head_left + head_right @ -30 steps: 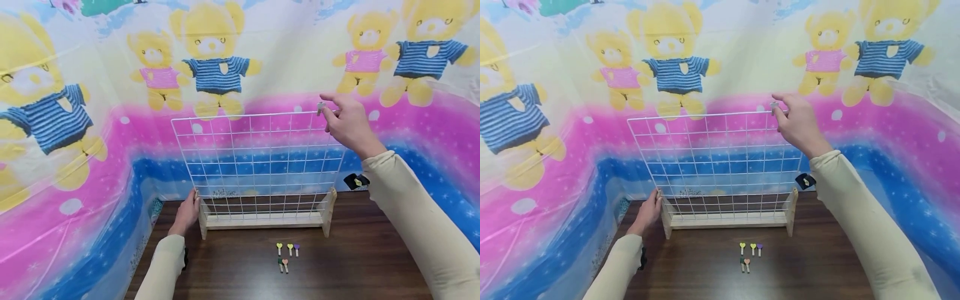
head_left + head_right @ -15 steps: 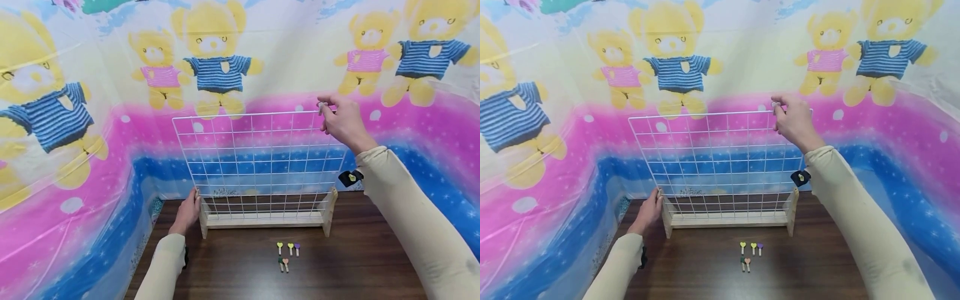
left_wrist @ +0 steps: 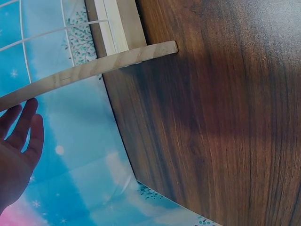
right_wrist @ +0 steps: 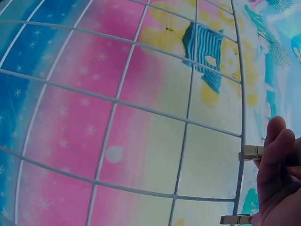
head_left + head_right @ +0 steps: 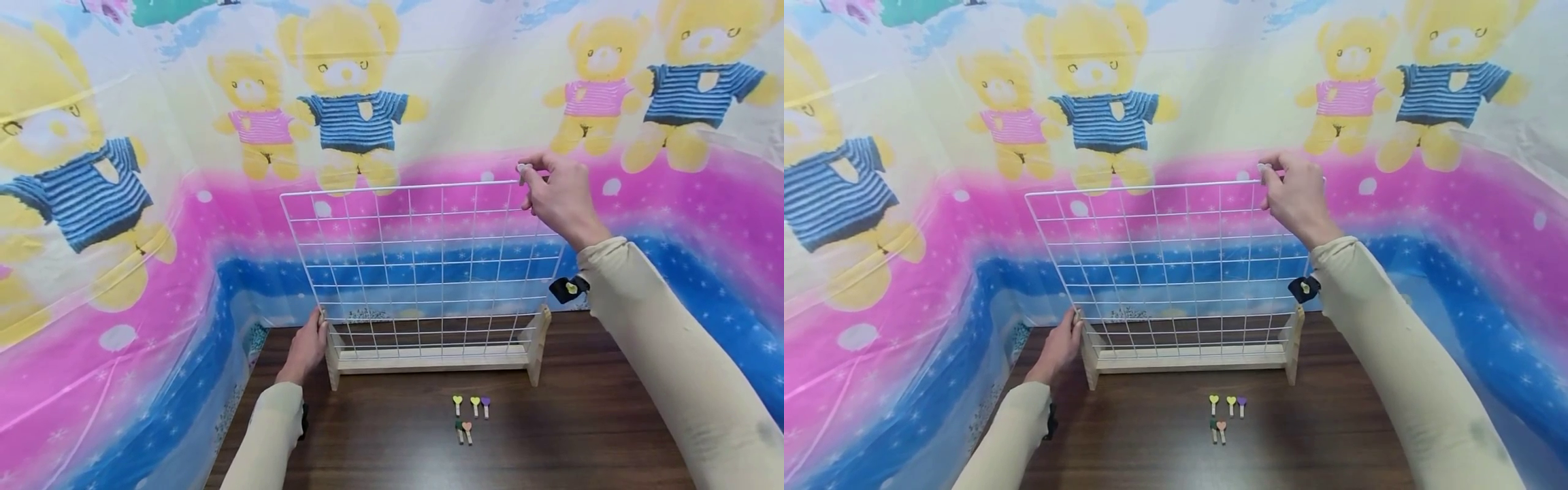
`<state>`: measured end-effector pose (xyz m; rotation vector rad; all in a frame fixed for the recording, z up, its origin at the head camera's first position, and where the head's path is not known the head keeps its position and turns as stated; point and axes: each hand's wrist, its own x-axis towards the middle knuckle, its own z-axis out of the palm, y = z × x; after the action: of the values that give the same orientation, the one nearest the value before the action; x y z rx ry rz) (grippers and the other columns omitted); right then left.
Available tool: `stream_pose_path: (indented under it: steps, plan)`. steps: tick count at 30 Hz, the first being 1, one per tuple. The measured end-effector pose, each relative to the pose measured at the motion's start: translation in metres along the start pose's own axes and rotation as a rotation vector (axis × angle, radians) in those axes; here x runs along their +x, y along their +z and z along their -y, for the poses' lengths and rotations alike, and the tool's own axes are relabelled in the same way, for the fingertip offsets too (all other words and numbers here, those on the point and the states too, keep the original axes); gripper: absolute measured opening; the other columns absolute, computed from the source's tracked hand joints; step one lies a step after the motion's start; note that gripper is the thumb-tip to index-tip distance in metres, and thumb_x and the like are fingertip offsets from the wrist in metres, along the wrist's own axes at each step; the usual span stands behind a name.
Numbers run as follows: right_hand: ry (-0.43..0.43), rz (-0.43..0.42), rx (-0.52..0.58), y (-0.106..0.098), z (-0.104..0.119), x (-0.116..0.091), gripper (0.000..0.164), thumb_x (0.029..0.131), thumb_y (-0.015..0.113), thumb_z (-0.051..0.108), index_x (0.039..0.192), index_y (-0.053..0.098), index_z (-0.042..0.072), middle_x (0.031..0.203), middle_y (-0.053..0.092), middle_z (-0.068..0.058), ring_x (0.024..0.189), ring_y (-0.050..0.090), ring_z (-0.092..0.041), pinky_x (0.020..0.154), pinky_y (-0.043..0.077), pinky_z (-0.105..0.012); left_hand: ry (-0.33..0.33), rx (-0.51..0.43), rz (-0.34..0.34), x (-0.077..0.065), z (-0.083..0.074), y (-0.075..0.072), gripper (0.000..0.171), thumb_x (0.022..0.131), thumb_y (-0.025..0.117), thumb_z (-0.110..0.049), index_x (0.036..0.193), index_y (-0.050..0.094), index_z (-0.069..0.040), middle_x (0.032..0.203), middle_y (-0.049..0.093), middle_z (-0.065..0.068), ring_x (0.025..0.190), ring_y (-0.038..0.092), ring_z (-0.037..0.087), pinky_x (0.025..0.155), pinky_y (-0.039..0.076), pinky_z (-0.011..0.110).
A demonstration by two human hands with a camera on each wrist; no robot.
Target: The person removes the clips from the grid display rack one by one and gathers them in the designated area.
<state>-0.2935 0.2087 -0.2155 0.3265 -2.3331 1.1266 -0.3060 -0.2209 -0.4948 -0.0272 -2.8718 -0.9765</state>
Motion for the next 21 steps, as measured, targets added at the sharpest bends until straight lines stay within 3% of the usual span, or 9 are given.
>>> stream_pose_path:
  steps: [5, 10, 15, 21]
  plan:
    - [-0.054, -0.073, 0.038, -0.003, 0.008, -0.005, 0.03, 0.098, 0.052, 0.027, 0.111, 0.064, 0.004, 0.083, 0.062, -0.01, 0.054, 0.06, -0.015, 0.049, 0.047, -0.02, 0.001, -0.003, 0.002, 0.0, 0.002, 0.004, 0.05, 0.105, 0.033, -0.025, 0.15, 0.02, -0.009, 0.131, 0.049, 0.027, 0.111, 0.053, 0.042, 0.086, 0.043, 0.054]
    - [-0.135, -0.079, 0.038, -0.009, 0.017, -0.035, 0.026, 0.096, 0.056, 0.024, 0.105, 0.067, 0.003, 0.071, 0.062, -0.008, 0.049, 0.057, -0.017, 0.041, 0.043, -0.022, 0.001, 0.002, 0.001, 0.001, 0.002, 0.007, 0.05, 0.105, 0.033, -0.024, 0.15, 0.02, -0.009, 0.131, 0.049, 0.027, 0.111, 0.054, 0.041, 0.086, 0.044, 0.054]
    - [-0.186, -0.045, 0.005, -0.008, 0.004, -0.072, 0.022, 0.096, 0.057, 0.022, 0.109, 0.068, 0.007, 0.076, 0.065, -0.003, 0.045, 0.055, -0.012, 0.037, 0.039, -0.024, 0.003, 0.001, 0.003, 0.002, -0.001, 0.005, 0.05, 0.105, 0.033, -0.024, 0.151, 0.02, -0.009, 0.131, 0.049, 0.027, 0.112, 0.053, 0.042, 0.088, 0.043, 0.054]
    - [-0.132, 0.048, -0.022, -0.001, -0.018, -0.103, 0.025, 0.097, 0.056, 0.027, 0.115, 0.067, 0.014, 0.071, 0.063, -0.001, 0.046, 0.053, -0.012, 0.033, 0.033, -0.028, -0.009, -0.006, 0.012, 0.002, 0.001, 0.002, 0.05, 0.105, 0.033, -0.026, 0.151, 0.019, -0.013, 0.134, 0.047, 0.026, 0.113, 0.052, 0.042, 0.088, 0.042, 0.055]
